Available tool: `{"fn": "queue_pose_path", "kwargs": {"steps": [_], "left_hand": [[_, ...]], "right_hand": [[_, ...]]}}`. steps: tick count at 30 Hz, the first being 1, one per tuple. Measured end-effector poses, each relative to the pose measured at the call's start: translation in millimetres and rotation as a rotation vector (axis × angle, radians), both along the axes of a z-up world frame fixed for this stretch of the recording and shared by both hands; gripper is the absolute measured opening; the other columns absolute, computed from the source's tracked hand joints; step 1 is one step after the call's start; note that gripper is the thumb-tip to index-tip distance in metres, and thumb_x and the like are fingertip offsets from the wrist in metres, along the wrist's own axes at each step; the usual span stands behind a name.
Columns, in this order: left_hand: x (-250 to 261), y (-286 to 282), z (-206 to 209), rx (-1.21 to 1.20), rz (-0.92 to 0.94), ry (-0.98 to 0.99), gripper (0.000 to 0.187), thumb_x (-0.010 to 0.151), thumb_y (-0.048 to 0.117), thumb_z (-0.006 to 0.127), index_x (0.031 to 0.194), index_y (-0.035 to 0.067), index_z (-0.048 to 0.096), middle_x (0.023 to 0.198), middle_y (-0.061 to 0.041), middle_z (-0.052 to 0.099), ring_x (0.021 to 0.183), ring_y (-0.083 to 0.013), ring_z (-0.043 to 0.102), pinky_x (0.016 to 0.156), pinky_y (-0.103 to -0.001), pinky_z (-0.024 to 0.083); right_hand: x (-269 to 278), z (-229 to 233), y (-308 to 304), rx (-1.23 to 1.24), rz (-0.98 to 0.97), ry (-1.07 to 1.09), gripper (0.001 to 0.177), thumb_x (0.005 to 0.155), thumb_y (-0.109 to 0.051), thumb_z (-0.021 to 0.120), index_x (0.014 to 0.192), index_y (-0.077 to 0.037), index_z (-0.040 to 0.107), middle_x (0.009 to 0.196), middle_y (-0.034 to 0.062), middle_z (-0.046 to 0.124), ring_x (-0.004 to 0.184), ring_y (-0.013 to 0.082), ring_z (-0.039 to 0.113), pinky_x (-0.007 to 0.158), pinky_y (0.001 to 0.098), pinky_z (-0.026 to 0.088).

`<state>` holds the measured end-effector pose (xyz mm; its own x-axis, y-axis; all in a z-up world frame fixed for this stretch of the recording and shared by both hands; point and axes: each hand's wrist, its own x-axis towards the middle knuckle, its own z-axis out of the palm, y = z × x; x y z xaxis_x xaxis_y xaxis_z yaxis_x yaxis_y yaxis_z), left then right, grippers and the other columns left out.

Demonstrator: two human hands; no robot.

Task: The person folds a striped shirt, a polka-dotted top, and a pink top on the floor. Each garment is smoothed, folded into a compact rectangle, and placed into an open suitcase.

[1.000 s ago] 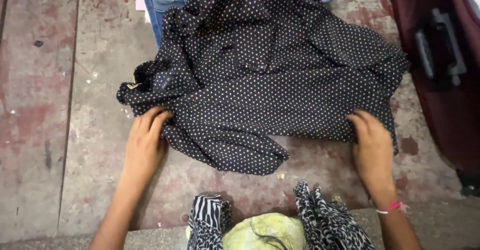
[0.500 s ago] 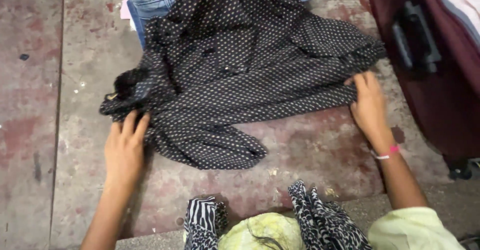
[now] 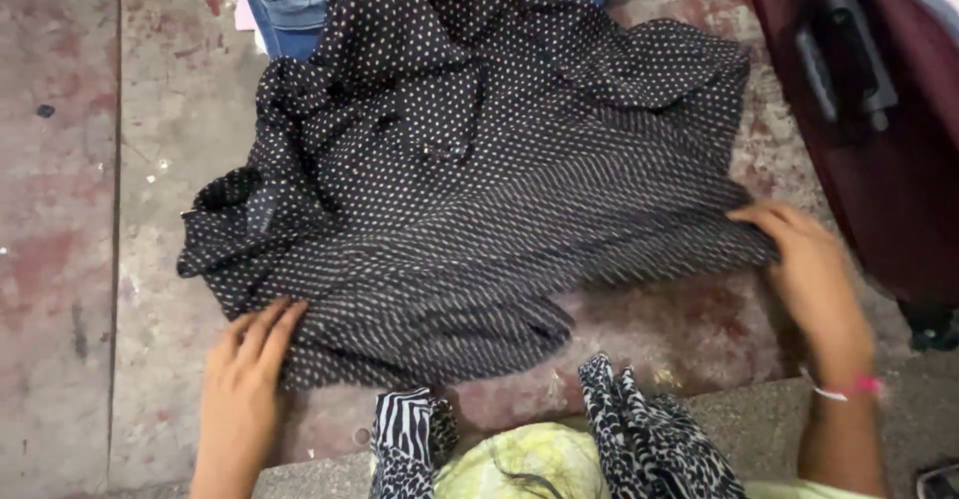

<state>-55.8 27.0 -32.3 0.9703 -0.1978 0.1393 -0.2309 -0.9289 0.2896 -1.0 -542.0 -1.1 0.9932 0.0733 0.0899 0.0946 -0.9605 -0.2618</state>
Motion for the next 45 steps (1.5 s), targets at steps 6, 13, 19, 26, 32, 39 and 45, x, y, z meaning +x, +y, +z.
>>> {"fn": "queue_pose_path", "kwargs": {"steps": [6, 13, 19, 26, 32, 39, 45], "left_hand": [[-19, -9, 0, 0.034, -0.124, 0.026, 0.06, 0.064, -0.003, 0.068, 0.123, 0.006, 0.063, 0.124, -0.007, 0.067, 0.127, -0.0303, 0.057, 0.102, -0.044, 0.045], [-18, -1, -16, -0.479, -0.062, 0.085, 0.042, 0.061, -0.004, 0.062, 0.102, 0.005, 0.064, 0.115, -0.01, 0.073, 0.127, -0.0333, 0.064, 0.105, -0.041, 0.049], [15, 31, -62, -0.572, 0.108, 0.035, 0.059, 0.073, -0.006, 0.047, 0.128, -0.001, 0.066, 0.12, -0.021, 0.072, 0.114, -0.0388, 0.07, 0.103, -0.041, 0.05], [115, 34, -69, -0.4, 0.212, 0.093, 0.035, 0.095, 0.006, 0.06, 0.129, 0.003, 0.066, 0.09, -0.031, 0.065, 0.08, -0.0426, 0.067, 0.073, -0.047, 0.052], [111, 26, -45, -0.225, 0.221, -0.015, 0.032, 0.095, 0.007, 0.063, 0.127, 0.004, 0.067, 0.085, -0.03, 0.064, 0.079, -0.0487, 0.063, 0.069, -0.052, 0.048], [81, 39, -41, -0.394, 0.285, 0.294, 0.033, 0.088, 0.003, 0.065, 0.121, 0.005, 0.065, 0.074, -0.018, 0.06, 0.062, -0.0267, 0.053, 0.06, -0.04, 0.045], [48, 52, -45, -0.855, 0.201, 0.304, 0.04, 0.08, -0.004, 0.057, 0.12, 0.005, 0.057, 0.103, -0.003, 0.062, 0.096, -0.0083, 0.058, 0.082, -0.023, 0.047]], "right_hand": [[-53, 0, -37, -0.105, -0.198, 0.125, 0.071, 0.062, 0.015, 0.056, 0.124, -0.016, 0.071, 0.135, 0.0136, 0.067, 0.126, 0.0375, 0.061, 0.106, 0.0447, 0.048], [-57, -9, -69, 0.201, -0.035, 0.102, 0.069, 0.057, 0.013, 0.057, 0.122, -0.006, 0.069, 0.129, 0.0187, 0.065, 0.122, 0.0382, 0.06, 0.104, 0.0439, 0.046], [-45, -30, -77, 0.672, -0.239, -0.076, 0.038, 0.091, 0.008, 0.045, 0.119, -0.001, 0.07, 0.11, 0.0058, 0.072, 0.103, 0.0105, 0.065, 0.097, 0.0242, 0.049], [41, -39, -67, 0.42, -0.178, -0.07, 0.027, 0.096, 0.004, 0.061, 0.121, -0.002, 0.071, 0.105, 0.0109, 0.072, 0.097, 0.014, 0.065, 0.087, 0.0296, 0.05], [47, -25, -82, 0.242, -0.231, 0.068, 0.035, 0.094, 0.0, 0.068, 0.128, -0.007, 0.073, 0.106, 0.0133, 0.074, 0.094, 0.0155, 0.067, 0.082, 0.033, 0.051], [22, -35, -116, 0.55, -0.249, 0.167, 0.029, 0.1, -0.004, 0.058, 0.128, 0.0, 0.068, 0.107, 0.0073, 0.072, 0.093, 0.0115, 0.064, 0.081, 0.0275, 0.051], [-10, -40, -108, 0.805, -0.221, -0.038, 0.023, 0.108, 0.004, 0.046, 0.123, 0.004, 0.065, 0.114, 0.0093, 0.069, 0.102, 0.0129, 0.063, 0.093, 0.0257, 0.05]]}}
